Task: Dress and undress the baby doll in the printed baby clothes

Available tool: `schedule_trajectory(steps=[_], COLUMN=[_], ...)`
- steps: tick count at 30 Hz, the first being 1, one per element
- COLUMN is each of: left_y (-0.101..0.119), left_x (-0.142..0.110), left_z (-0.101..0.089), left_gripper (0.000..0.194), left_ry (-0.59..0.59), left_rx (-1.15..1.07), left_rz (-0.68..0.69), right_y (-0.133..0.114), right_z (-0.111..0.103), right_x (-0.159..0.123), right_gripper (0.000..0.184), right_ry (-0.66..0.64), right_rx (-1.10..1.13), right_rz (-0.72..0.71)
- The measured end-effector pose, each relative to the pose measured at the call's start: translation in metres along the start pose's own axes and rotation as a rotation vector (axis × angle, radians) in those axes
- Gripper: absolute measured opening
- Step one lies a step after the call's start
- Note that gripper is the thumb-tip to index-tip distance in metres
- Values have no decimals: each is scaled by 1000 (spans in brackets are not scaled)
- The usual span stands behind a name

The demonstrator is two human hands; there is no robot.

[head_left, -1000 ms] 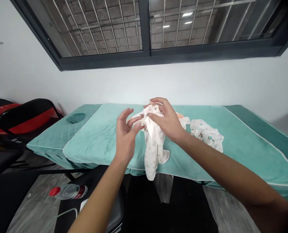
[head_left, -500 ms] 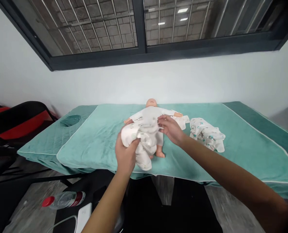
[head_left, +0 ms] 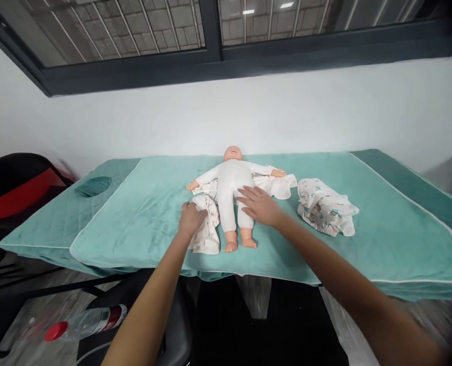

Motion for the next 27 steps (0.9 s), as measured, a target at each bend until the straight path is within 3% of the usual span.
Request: schedule_trajectory(steps=[2,3,6,8,10,16,19,23,25,27], left_y=[8,18,47,54,52,32,23,14,12,10], left_x=[-11,-17,-31,-32,-25,20,43,62,65,66], left_z=[7,10,22,31,39,63,78,97,101,102], left_gripper=[36,37,40,41,44,47,47,54,56,56], left_ry=[160,189,90,-5,-42,-12,-24,-180,-266,-309], left_rx=[21,20,-94,-260,-427,-748,-937,-1180,-1270,-1334], left_rz=[-103,-80,50,22,-90,-421,-529,-608,-594,-578], right_y=[1,1,1,2,3,19,50,122,159,189], right_z=[14,19,28,29,29,28,23,13,13,17], right_x=[-1,-2,-4,-6,-7,1,24,74,102,128], right_gripper=[38,39,40,39,38,34,35,55,63,59], right_ry=[-27,-21,19,42,60,105,213,413,351,143], right_rx=[-40,-47,-49,-40,-29,2,53,148,192,246], right_rz=[12,31,69,72,72,45,106,382,552,682])
Point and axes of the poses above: each hand's wrist, its own x-axis towards the middle knuckle, its own z-axis out of the palm, y = z × x, the point moved 4 cm from there along x, towards the middle knuckle, and after that the axes turned 3 degrees about -z, right-handed, at the moved point
